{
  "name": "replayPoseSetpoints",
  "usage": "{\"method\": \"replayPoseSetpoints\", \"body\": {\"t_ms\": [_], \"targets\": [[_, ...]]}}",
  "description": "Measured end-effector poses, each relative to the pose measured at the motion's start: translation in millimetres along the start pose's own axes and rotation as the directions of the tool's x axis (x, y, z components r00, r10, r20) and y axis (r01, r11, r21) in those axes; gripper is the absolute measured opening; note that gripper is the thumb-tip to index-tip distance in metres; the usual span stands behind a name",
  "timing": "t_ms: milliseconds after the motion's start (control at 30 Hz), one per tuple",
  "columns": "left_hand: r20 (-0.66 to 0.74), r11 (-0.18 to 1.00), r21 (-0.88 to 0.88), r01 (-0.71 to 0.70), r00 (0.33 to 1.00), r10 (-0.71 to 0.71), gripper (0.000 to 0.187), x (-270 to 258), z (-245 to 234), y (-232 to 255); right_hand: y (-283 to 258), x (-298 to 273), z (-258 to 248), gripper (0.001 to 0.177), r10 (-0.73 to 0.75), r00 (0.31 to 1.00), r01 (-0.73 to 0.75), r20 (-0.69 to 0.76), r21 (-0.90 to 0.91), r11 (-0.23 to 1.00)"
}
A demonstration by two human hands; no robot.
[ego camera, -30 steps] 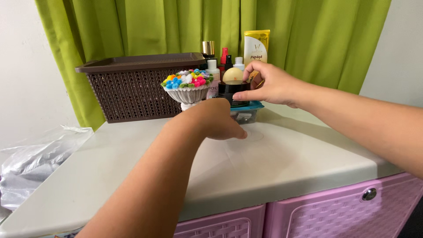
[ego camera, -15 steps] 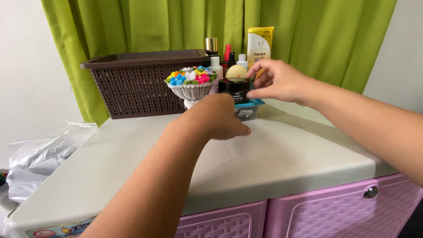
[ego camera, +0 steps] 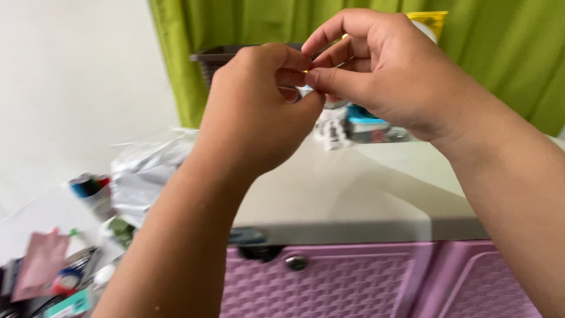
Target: The person organizes various personal care and cosmetic items on a countertop. They place a lotion tube, a small container, a decorative flower stand, a jar, boxes, and bottles into a neat arrangement, occasionally opening a basket to store items inside.
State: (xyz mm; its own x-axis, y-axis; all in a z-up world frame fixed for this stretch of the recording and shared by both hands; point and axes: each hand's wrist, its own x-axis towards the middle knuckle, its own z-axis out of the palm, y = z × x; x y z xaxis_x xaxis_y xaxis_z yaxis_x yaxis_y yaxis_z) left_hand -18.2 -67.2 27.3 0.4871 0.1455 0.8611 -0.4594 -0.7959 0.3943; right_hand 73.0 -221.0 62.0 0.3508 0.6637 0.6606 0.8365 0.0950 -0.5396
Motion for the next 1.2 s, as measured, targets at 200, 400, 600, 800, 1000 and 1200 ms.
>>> {"method": "replayPoseSetpoints", "body": {"t_ms": [200, 400, 600, 800, 1000, 1200], "targets": [[0.013, 0.982, 0.085, 0.169, 0.985, -0.171, 0.025, -46.0, -125.3, -39.5, -51.3, 26.3, 113.1, 0.022, -0.035, 0.991, 0.025, 0.125, 0.084, 0.996], [0.009, 0.919, 0.129, 0.373, 0.926, -0.377, 0.026, -102.2, -244.9, -102.7, -86.6, 57.9, 235.5, 0.024, 0.023, 0.966, -0.012, 0.257, -0.045, 0.999], [0.226, 0.784, 0.213, 0.583, 0.751, -0.620, 0.035, -165.2, -300.5, -178.5, -96.2, 54.1, 330.2, 0.042, 0.349, 0.743, -0.205, 0.571, -0.303, 0.931], [0.571, 0.768, 0.364, 0.527, 0.525, -0.631, 0.066, -223.5, -293.5, -203.0, -76.6, 14.3, 387.6, 0.034, 0.314, 0.737, -0.096, 0.599, -0.367, 0.925], [0.448, 0.836, 0.113, 0.537, 0.724, -0.525, 0.093, -256.1, -275.7, -197.6, -53.6, -8.4, 403.2, 0.017, 0.120, 0.884, 0.041, 0.451, -0.331, 0.943], [0.383, 0.524, -0.261, 0.810, 0.586, -0.714, 0.076, -258.7, -267.4, -212.8, -38.9, 17.0, 401.0, 0.013, 0.419, 0.865, -0.413, 0.277, -0.083, 0.907]]}}
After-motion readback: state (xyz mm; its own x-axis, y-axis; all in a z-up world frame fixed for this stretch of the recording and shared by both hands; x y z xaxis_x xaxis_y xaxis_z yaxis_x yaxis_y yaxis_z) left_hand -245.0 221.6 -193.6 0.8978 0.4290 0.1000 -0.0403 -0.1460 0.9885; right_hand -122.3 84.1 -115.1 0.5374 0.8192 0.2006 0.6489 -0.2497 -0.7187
